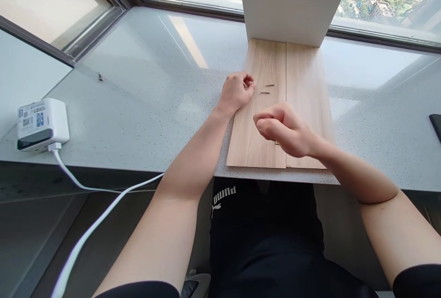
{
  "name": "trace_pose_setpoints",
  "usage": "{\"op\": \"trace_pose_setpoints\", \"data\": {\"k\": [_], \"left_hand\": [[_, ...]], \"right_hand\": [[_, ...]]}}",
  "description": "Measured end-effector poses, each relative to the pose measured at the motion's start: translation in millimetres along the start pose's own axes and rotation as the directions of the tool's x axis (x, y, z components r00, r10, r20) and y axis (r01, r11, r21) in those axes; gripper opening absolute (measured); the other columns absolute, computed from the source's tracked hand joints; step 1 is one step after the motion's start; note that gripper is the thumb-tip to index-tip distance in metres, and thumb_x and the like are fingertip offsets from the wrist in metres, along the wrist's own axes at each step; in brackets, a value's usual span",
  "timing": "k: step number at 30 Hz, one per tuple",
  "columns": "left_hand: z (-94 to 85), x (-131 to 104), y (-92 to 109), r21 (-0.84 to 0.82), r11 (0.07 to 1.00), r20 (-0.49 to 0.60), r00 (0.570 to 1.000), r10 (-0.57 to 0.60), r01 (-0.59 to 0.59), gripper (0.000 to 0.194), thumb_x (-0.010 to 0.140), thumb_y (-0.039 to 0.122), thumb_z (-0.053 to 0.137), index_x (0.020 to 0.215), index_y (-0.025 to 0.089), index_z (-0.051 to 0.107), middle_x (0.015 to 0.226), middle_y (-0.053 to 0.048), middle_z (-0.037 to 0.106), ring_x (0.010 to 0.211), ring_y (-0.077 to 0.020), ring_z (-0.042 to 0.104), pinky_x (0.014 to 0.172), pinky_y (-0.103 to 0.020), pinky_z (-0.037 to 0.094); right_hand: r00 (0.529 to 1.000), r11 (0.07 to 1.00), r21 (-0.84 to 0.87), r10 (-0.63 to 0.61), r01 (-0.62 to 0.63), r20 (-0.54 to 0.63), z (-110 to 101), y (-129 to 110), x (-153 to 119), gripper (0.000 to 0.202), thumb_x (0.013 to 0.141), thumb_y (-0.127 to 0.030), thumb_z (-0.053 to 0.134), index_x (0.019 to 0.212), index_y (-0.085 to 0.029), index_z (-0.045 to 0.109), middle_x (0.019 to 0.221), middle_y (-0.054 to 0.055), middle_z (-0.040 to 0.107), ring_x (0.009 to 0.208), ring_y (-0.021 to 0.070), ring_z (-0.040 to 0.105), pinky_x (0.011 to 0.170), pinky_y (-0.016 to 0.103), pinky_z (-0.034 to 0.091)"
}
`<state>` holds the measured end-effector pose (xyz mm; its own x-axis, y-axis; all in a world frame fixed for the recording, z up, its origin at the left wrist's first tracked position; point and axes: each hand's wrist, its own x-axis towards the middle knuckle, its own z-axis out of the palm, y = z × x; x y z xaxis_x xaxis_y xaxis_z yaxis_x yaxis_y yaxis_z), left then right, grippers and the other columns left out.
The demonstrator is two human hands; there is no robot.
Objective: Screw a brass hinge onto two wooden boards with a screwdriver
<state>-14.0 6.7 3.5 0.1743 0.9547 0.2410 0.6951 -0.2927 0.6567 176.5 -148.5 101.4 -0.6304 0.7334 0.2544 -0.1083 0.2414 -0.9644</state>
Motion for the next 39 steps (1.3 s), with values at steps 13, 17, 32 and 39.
{"op": "trace_pose_setpoints", "data": {"k": [13, 17, 32, 39], "left_hand": [[-5.1, -4.1, 5.2, -0.016, 1.000, 0.042, 0.999, -0.024, 0.025, 0.005, 0.112, 0.021, 0.073, 0.107, 0.023, 0.072, 0.115, -0.007, 0.083, 0.109, -0.0250, 0.069, 0.104, -0.042, 0.057], [-5.8, -4.9, 6.3, -0.019, 0.998, 0.050, 0.997, -0.052, 0.053, 0.007, 0.116, 0.023, 0.069, 0.117, 0.020, 0.075, 0.115, -0.005, 0.080, 0.104, -0.0202, 0.064, 0.104, -0.041, 0.055], [-5.0, -3.3, 6.0, 0.009, 1.000, 0.023, 1.000, -0.002, 0.002, 0.004, 0.108, 0.018, 0.076, 0.108, 0.022, 0.076, 0.115, -0.011, 0.085, 0.110, -0.0274, 0.076, 0.108, -0.046, 0.063], [-4.0, -3.3, -0.3, -0.066, 0.996, 0.029, 0.998, -0.050, 0.052, 0.006, 0.108, 0.029, 0.072, 0.107, 0.028, 0.078, 0.117, -0.007, 0.085, 0.114, -0.0305, 0.077, 0.110, -0.048, 0.063]], "right_hand": [[0.994, 0.999, -0.025, 0.031, -0.028, 0.109, -51.4, -10.0, 8.1, 0.036, 0.110, -0.049, 0.086, 0.106, -0.024, 0.060, 0.098, 0.000, 0.068, 0.092, 0.0156, 0.064, 0.086, 0.033, 0.054], [0.993, 0.999, 0.017, 0.025, -0.027, 0.119, -21.2, -3.1, 4.3, 0.042, 0.118, -0.062, 0.078, 0.109, -0.022, 0.071, 0.106, 0.004, 0.074, 0.102, 0.0182, 0.069, 0.098, 0.035, 0.057], [0.981, 0.970, 0.228, -0.120, 0.083, 0.150, -41.1, 20.2, 19.7, 0.038, 0.122, -0.044, 0.066, 0.090, -0.027, 0.053, 0.070, -0.009, 0.052, 0.060, 0.0109, 0.042, 0.058, 0.029, 0.035], [0.997, 0.997, -0.011, -0.075, 0.075, 0.016, -19.8, 10.1, 11.9, 0.049, 0.121, -0.069, 0.071, 0.102, -0.024, 0.063, 0.092, -0.001, 0.064, 0.085, 0.0155, 0.058, 0.080, 0.033, 0.048]]}}
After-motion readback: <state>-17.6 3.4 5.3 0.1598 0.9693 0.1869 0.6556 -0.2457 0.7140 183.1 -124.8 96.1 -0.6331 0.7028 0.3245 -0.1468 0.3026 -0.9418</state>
